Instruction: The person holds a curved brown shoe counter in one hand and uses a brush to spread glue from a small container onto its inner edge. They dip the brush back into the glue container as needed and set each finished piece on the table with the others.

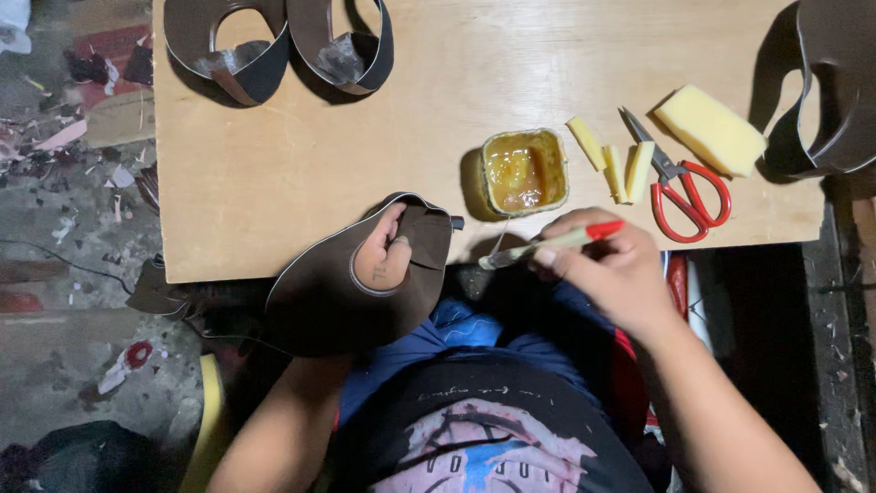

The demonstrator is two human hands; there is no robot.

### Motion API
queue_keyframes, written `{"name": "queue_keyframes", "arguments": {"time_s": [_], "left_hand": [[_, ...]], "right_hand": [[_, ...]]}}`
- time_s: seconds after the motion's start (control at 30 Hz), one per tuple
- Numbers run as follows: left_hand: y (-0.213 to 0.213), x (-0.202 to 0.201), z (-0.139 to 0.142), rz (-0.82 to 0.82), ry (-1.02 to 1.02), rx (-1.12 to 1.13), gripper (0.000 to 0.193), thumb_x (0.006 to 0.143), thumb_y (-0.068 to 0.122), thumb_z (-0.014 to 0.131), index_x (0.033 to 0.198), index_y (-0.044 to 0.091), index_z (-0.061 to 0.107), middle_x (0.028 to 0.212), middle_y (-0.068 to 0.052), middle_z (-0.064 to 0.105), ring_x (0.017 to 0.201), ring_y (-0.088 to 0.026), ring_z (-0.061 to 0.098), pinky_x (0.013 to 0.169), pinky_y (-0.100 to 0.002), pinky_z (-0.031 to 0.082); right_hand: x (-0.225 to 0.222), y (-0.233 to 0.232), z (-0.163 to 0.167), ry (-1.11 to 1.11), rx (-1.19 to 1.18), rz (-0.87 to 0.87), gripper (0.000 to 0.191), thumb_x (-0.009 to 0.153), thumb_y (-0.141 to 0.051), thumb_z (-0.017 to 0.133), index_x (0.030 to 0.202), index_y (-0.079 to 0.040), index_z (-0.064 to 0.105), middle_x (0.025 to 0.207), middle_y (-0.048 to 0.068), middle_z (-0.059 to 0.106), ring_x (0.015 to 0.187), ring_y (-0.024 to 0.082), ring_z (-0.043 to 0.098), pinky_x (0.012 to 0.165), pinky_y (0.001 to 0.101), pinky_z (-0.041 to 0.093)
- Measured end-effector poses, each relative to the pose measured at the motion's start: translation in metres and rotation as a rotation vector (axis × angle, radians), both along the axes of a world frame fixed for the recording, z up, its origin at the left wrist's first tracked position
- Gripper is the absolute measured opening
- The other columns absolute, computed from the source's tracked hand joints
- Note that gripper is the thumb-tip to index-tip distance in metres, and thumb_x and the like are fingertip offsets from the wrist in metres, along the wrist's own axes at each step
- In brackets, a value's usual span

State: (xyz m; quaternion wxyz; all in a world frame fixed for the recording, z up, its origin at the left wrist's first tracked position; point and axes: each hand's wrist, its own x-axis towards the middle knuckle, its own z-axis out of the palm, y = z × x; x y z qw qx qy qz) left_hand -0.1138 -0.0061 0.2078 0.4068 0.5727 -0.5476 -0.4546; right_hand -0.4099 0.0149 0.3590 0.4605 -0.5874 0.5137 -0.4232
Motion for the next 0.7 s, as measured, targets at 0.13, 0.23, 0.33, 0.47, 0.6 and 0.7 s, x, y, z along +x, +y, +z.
{"name": "queue_keyframes", "arguments": {"time_s": [0.13,0.23,0.33,0.47,0.6,0.7], "left_hand": [[-0.005,0.004,-0.03,-0.022,0.065,-0.053,0.053,0.093,-0.005,0.054,0.146,-0.005,0.055,0.099,-0.011,0.053,0.089,-0.02,0.051,0.084,-0.027,0.043],[-0.01,0.011,-0.037,-0.129,0.39,-0.224,0.052,0.092,-0.007,0.047,0.144,-0.01,0.041,0.135,-0.009,0.061,0.125,-0.018,0.059,0.11,-0.026,0.042],[-0.013,0.016,-0.037,-0.145,0.48,-0.217,0.054,0.088,-0.01,0.044,0.142,-0.014,0.042,0.134,-0.011,0.057,0.126,-0.018,0.056,0.111,-0.026,0.041],[-0.012,0.02,-0.038,-0.108,0.277,-0.319,0.056,0.085,-0.013,0.051,0.141,-0.014,0.048,0.126,-0.013,0.055,0.112,-0.019,0.055,0.104,-0.027,0.042],[-0.001,0.02,-0.027,-0.098,0.156,-0.285,0.047,0.085,-0.011,0.048,0.132,-0.013,0.056,0.117,-0.012,0.058,0.106,-0.019,0.057,0.098,-0.026,0.045],[0.006,0.014,-0.017,-0.091,0.142,-0.14,0.043,0.09,-0.008,0.046,0.131,-0.013,0.06,0.107,-0.013,0.06,0.099,-0.019,0.058,0.092,-0.026,0.047]], "right_hand": [[0.032,0.005,-0.032,-0.069,-0.005,0.095,0.018,0.091,-0.007,0.073,0.108,0.001,0.072,0.106,0.005,0.073,0.099,0.01,0.066,0.089,0.0254,0.052],[0.063,0.002,-0.058,-0.12,0.142,-0.054,0.025,0.091,-0.012,0.074,0.113,0.0,0.074,0.101,0.001,0.077,0.089,0.006,0.067,0.083,0.0231,0.055],[0.087,-0.002,-0.076,-0.101,0.192,-0.095,0.028,0.092,-0.013,0.075,0.116,0.0,0.075,0.092,0.001,0.076,0.078,0.006,0.063,0.074,0.023,0.053],[0.094,-0.006,-0.081,-0.163,0.214,0.005,0.023,0.093,-0.012,0.072,0.113,0.001,0.074,0.087,0.002,0.073,0.076,0.006,0.064,0.071,0.0237,0.054],[0.08,-0.009,-0.072,-0.196,0.195,0.095,0.016,0.097,-0.01,0.069,0.108,0.0,0.072,0.09,0.002,0.074,0.082,0.007,0.066,0.077,0.0242,0.055],[0.078,-0.01,-0.066,0.011,-0.084,0.128,0.014,0.096,-0.01,0.071,0.107,0.0,0.072,0.099,0.003,0.074,0.09,0.009,0.07,0.082,0.0253,0.056]]}}
